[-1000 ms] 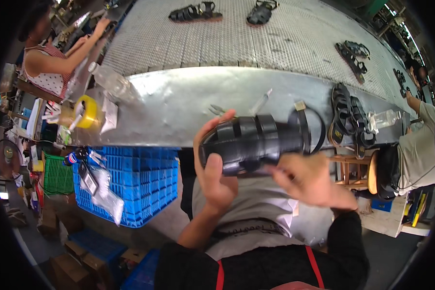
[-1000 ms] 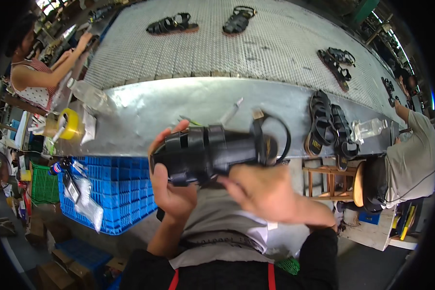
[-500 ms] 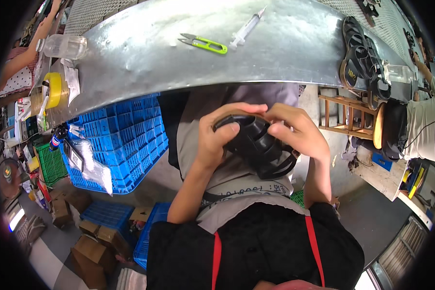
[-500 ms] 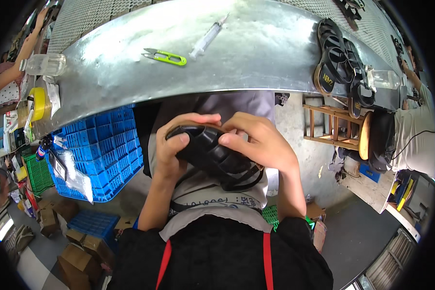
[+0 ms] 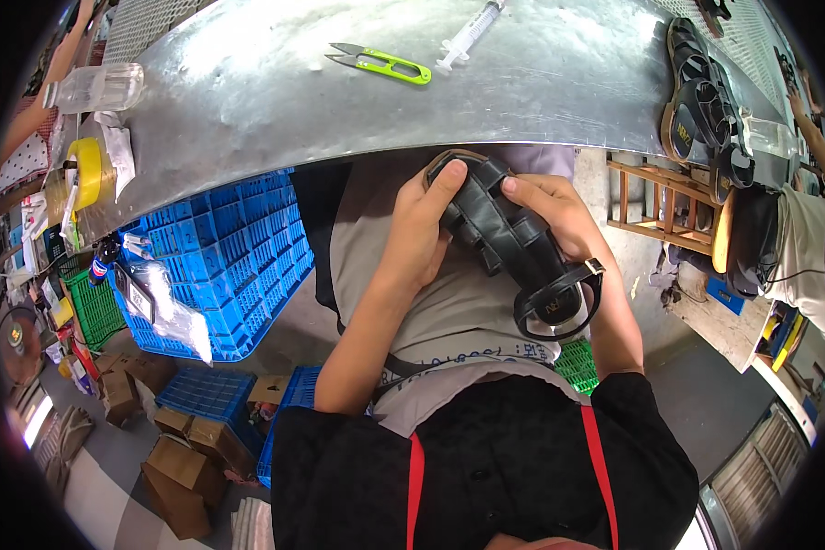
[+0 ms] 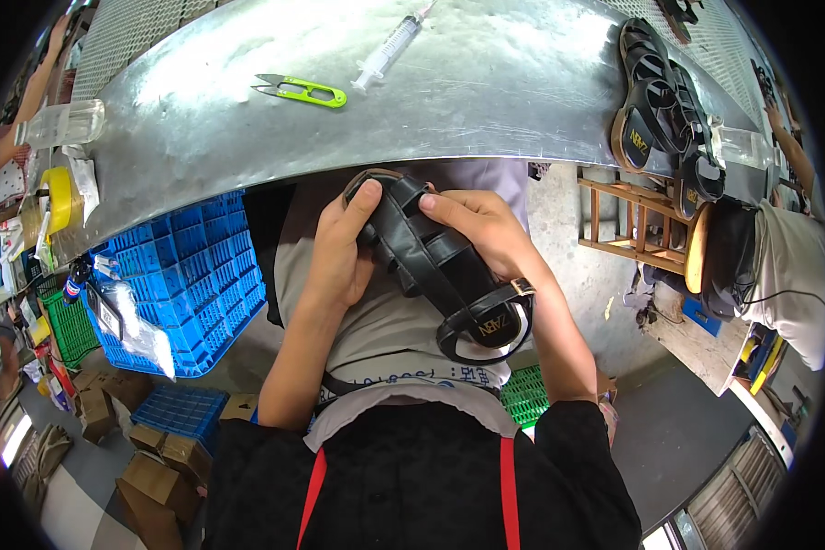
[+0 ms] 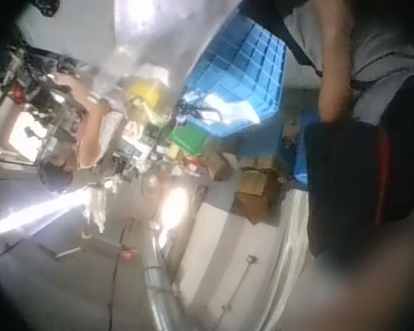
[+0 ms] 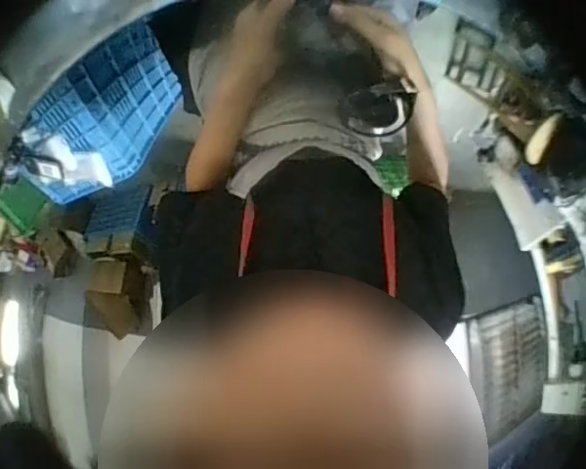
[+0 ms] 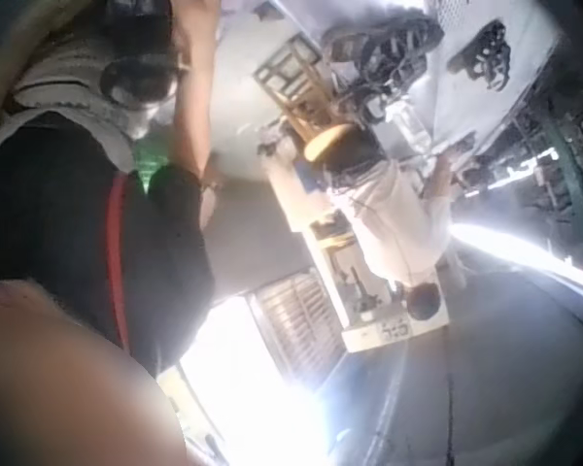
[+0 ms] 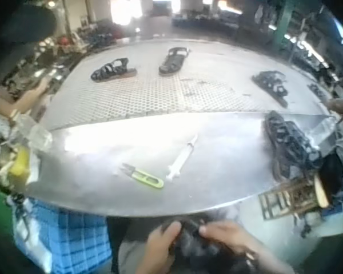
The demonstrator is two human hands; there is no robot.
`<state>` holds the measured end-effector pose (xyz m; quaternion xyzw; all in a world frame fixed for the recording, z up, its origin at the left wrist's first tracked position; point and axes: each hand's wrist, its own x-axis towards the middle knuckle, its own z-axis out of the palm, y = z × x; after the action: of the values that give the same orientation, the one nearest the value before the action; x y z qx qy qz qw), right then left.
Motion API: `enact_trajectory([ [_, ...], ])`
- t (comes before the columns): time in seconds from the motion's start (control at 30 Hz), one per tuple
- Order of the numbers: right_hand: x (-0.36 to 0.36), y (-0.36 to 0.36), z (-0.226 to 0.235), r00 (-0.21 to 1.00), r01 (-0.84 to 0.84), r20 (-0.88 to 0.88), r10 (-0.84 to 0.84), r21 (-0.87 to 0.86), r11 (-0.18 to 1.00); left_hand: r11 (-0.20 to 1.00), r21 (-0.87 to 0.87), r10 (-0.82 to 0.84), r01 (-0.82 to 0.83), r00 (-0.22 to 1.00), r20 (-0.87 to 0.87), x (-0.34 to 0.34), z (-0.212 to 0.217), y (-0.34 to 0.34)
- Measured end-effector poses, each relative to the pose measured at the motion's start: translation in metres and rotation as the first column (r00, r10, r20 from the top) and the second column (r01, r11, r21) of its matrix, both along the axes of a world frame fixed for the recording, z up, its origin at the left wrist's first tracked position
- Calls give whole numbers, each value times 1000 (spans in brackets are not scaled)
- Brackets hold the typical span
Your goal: Inspecting and cleaning black leather sandals at a production workbench.
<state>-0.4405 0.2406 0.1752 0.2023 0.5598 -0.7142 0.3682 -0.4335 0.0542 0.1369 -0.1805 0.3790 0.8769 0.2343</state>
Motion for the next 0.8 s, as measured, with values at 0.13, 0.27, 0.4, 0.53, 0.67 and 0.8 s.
enact_trajectory([
  [0.13, 4, -6, 0, 999, 15, -39, -12, 76, 997, 999, -27, -39, 38, 998, -42, -5, 1, -1],
  [0.27, 8, -17, 10, 993, 114, -24, -114, 8, 993, 997, -76, 3, -3, 1000, 2, -6, 7, 4],
  [0.4, 8, -24, 22, 986, 158, 58, -158, 12, 987, 993, -116, 23, -19, 999, 36, -8, 10, 10],
  [0.53, 1, -20, 20, 992, 113, 64, -111, -30, 993, 982, -164, 87, -96, 994, -62, -8, 7, 12],
  [0.67, 8, -30, 34, 991, 131, -39, -130, 34, 991, 998, -63, 13, -23, 988, -153, -7, 27, 1],
  [0.8, 28, -44, 41, 771, 597, -187, -609, -122, 793, 980, 185, 9, 69, 921, -389, 15, 53, 0],
])
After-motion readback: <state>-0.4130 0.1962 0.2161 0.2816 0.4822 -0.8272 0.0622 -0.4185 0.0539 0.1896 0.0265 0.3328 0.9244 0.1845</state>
